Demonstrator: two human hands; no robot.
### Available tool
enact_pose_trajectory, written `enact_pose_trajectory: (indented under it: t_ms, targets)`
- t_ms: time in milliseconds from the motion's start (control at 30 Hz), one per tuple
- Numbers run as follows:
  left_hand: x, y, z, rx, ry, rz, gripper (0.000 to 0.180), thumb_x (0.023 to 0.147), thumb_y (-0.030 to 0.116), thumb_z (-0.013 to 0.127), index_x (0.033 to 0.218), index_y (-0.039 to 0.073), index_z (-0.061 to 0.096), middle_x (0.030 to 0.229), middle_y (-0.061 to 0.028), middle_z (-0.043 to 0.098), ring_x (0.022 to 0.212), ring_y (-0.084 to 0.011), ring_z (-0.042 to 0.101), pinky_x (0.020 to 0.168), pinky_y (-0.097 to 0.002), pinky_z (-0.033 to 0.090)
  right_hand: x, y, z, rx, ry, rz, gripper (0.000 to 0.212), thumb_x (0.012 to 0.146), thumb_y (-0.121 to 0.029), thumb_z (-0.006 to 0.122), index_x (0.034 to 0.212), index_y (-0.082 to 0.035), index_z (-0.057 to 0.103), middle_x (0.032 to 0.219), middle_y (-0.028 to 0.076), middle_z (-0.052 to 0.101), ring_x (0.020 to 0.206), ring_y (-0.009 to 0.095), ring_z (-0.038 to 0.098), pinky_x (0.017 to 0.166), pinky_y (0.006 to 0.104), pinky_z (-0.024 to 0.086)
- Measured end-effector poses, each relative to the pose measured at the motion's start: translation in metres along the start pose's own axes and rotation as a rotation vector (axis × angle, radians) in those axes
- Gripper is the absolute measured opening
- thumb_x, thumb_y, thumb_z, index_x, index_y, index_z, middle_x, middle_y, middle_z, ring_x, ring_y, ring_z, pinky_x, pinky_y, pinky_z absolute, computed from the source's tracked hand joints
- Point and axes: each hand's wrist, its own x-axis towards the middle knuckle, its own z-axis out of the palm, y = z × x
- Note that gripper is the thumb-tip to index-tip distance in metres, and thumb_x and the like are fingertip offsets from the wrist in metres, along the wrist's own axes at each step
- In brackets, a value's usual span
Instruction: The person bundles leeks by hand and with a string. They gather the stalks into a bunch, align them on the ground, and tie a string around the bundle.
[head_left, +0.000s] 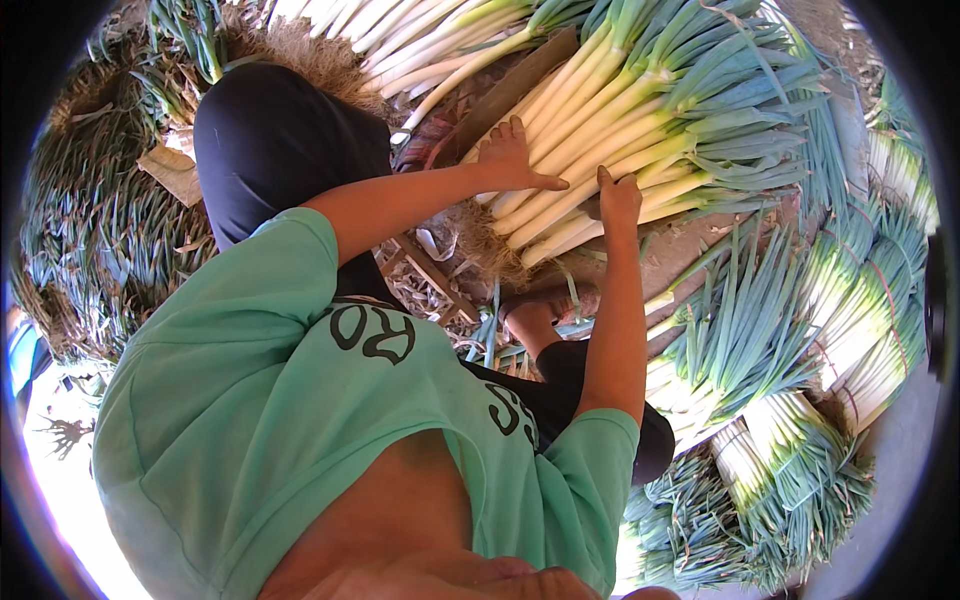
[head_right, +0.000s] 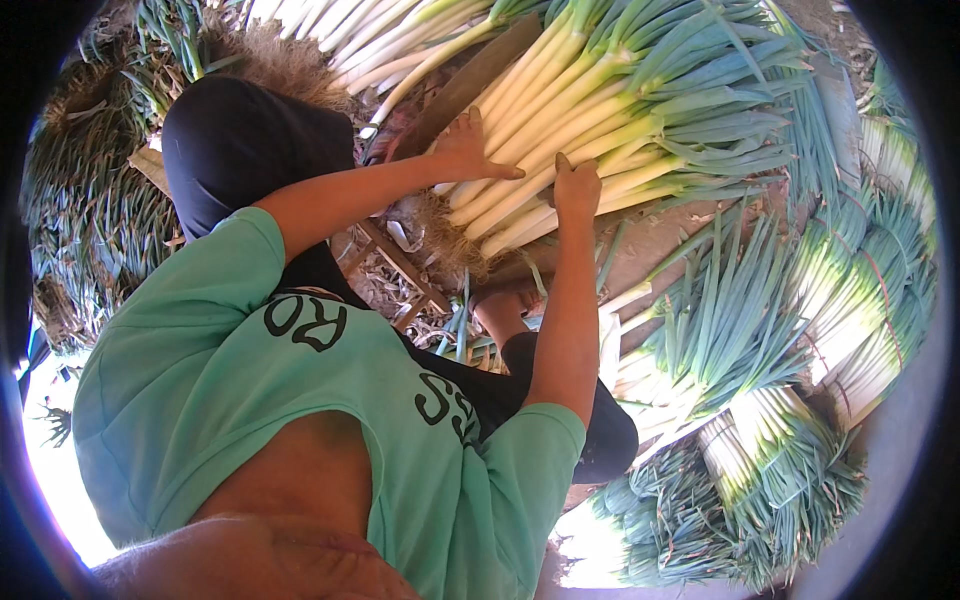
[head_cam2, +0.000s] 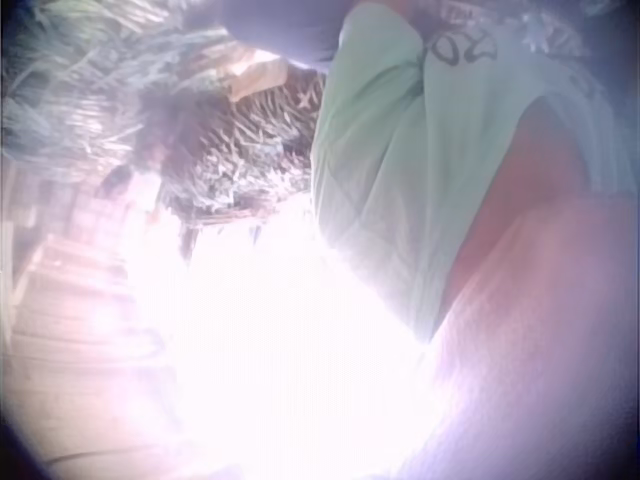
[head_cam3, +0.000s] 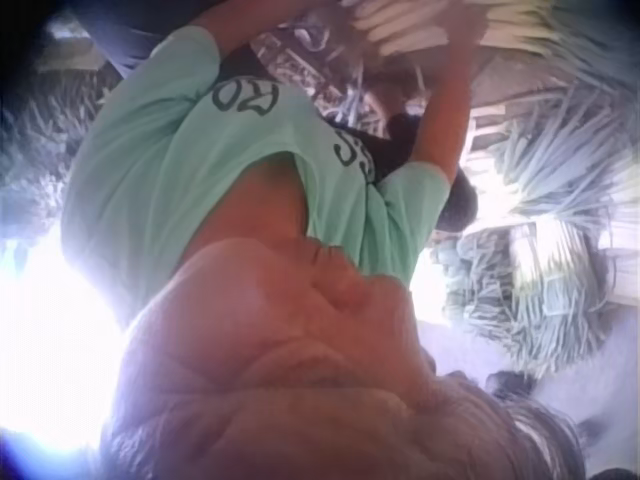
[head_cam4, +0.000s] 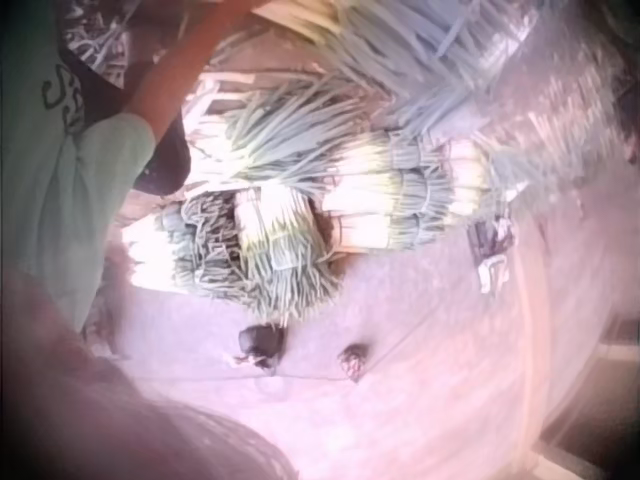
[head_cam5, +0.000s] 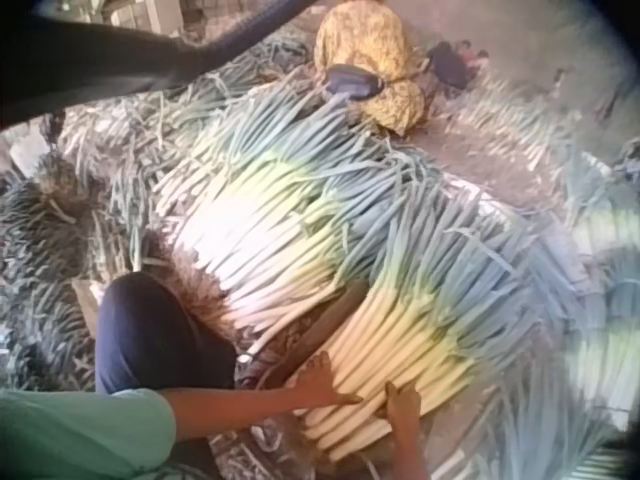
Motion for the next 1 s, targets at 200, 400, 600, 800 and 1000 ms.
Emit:
enact_pose_trajectory:
  t_ms: [200, 400, 600, 800, 1000]
  targets:
    - [-0.009, 0.005, -0.007, 0.057, 0.008, 0.012, 0.139, 0.051, 0.084, 0.058, 0.136, -0.013, 0.008, 0.137, -0.0336, 0.023, 0.128, -0.0421, 0.028, 0.102, -0.0499, 0.030, -0.012, -0.015, -0.002, 0.155, -0.049, 0.125, 0.036, 0.083, -0.027, 0.063, 0.087, 0.005, 0.047, 0.060, 0.015, 0.058, 0.038, 0.024, 0.055, 0.037, 0.0324, 0.044]
    - [-0.035, 0.027, 0.001, 0.186, 0.023, 0.053, 0.133, 0.054, 0.082, 0.058, 0.139, -0.008, 0.011, 0.140, -0.0389, 0.010, 0.132, -0.0484, 0.014, 0.102, -0.0557, 0.025, -0.005, -0.015, -0.014, 0.269, -0.202, 0.165, 0.037, 0.085, -0.036, 0.061, 0.080, -0.001, 0.048, 0.058, 0.012, 0.058, 0.040, 0.020, 0.055, 0.032, 0.0278, 0.035]
    - [-0.035, 0.020, 0.011, 0.211, 0.089, 0.056, 0.130, 0.055, 0.080, 0.060, 0.139, -0.006, 0.011, 0.139, -0.0378, 0.010, 0.131, -0.0495, 0.014, 0.101, -0.0597, 0.024, 0.055, -0.004, -0.070, 0.590, 0.299, 0.141, 0.037, 0.089, -0.035, 0.053, 0.088, 0.002, 0.053, 0.062, 0.014, 0.060, 0.042, 0.020, 0.056, 0.032, 0.0298, 0.038]
    - [-0.033, 0.026, 0.008, 0.257, 0.065, 0.071, 0.130, 0.056, 0.080, 0.059, 0.140, -0.006, 0.009, 0.139, -0.0373, 0.010, 0.132, -0.0492, 0.014, 0.101, -0.0593, 0.025, 0.138, 0.007, -0.119, 0.718, 0.337, -0.020, 0.020, 0.085, -0.019, 0.057, 0.092, 0.000, 0.056, 0.061, 0.010, 0.060, 0.043, 0.017, 0.052, 0.037, 0.0271, 0.032]
    - [-0.032, 0.026, 0.010, 0.218, 0.075, 0.086, 0.131, 0.054, 0.079, 0.061, 0.139, -0.006, 0.010, 0.139, -0.0383, 0.010, 0.132, -0.0496, 0.012, 0.102, -0.0596, 0.024, 0.212, 0.021, -0.272, 0.879, 0.490, -0.402, 0.038, 0.089, -0.031, 0.049, 0.106, 0.002, 0.054, 0.098, 0.017, 0.061, 0.086, 0.025, 0.060, 0.074, 0.0355, 0.048]
